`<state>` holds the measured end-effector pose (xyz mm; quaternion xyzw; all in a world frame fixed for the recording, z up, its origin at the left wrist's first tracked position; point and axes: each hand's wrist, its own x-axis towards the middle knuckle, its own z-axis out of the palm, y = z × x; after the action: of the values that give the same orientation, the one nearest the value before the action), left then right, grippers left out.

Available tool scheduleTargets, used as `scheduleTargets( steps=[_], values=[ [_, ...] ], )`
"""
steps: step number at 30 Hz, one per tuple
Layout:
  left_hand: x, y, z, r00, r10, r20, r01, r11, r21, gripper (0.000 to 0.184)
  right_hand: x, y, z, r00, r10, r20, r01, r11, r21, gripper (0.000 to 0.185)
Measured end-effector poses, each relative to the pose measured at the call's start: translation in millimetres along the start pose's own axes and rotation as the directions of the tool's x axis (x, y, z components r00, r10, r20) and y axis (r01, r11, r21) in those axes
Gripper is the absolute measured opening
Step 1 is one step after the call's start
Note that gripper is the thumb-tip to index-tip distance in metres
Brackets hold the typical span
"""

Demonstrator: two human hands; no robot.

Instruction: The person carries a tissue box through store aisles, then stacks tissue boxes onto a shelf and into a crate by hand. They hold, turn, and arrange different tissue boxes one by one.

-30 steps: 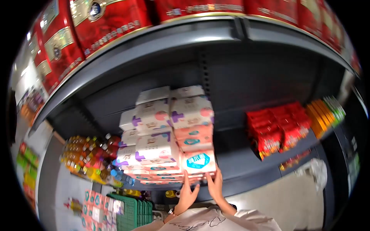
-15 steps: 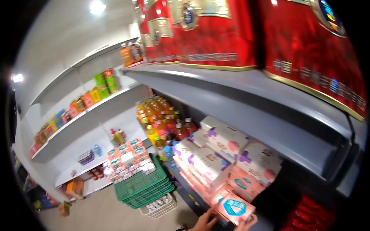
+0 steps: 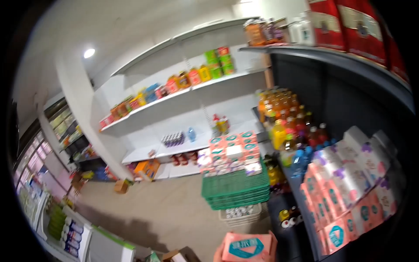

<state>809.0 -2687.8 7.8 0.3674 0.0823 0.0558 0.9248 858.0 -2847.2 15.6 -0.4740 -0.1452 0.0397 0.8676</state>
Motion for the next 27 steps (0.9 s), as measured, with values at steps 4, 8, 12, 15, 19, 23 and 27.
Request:
scheduleTargets(
  steps=[4,8,12,15,19,23,27],
  values=[
    [-28,96,-65,0.963,0.255,-0.091,-0.242,0.961,0.138,0.074,21,66,96,0.934,0.18,0.31,-0.197,0.98,0.024,0.069],
    [-67,159,-121,0.882,0.405,-0.241,-0.365,0.91,0.195,0.09,20,120,182,0.811,0.37,0.452,-0.365,0.925,-0.103,0.068],
    [-93,190,-170,0.759,0.494,-0.424,-0.443,0.869,0.22,0.083,25,154,252,0.637,0.554,0.536,-0.583,0.801,-0.136,0.061],
    [-101,206,-194,0.708,0.522,-0.476,-0.476,0.85,0.225,0.076,30,174,285,0.584,0.577,0.571,-0.595,0.783,-0.181,0.059],
    [-88,227,-232,0.659,0.547,-0.516,-0.556,0.816,0.155,0.067,49,224,310,0.535,0.602,0.593,-0.567,0.776,-0.277,0.059],
    [-64,264,-263,0.642,0.522,-0.562,-0.549,0.824,0.139,0.06,83,268,343,0.419,0.629,0.655,-0.572,0.743,-0.348,0.061],
    [-24,305,-311,0.597,0.555,-0.579,-0.522,0.817,0.244,0.062,132,318,389,0.288,0.608,0.74,-0.546,0.739,-0.395,0.068]
  ],
)
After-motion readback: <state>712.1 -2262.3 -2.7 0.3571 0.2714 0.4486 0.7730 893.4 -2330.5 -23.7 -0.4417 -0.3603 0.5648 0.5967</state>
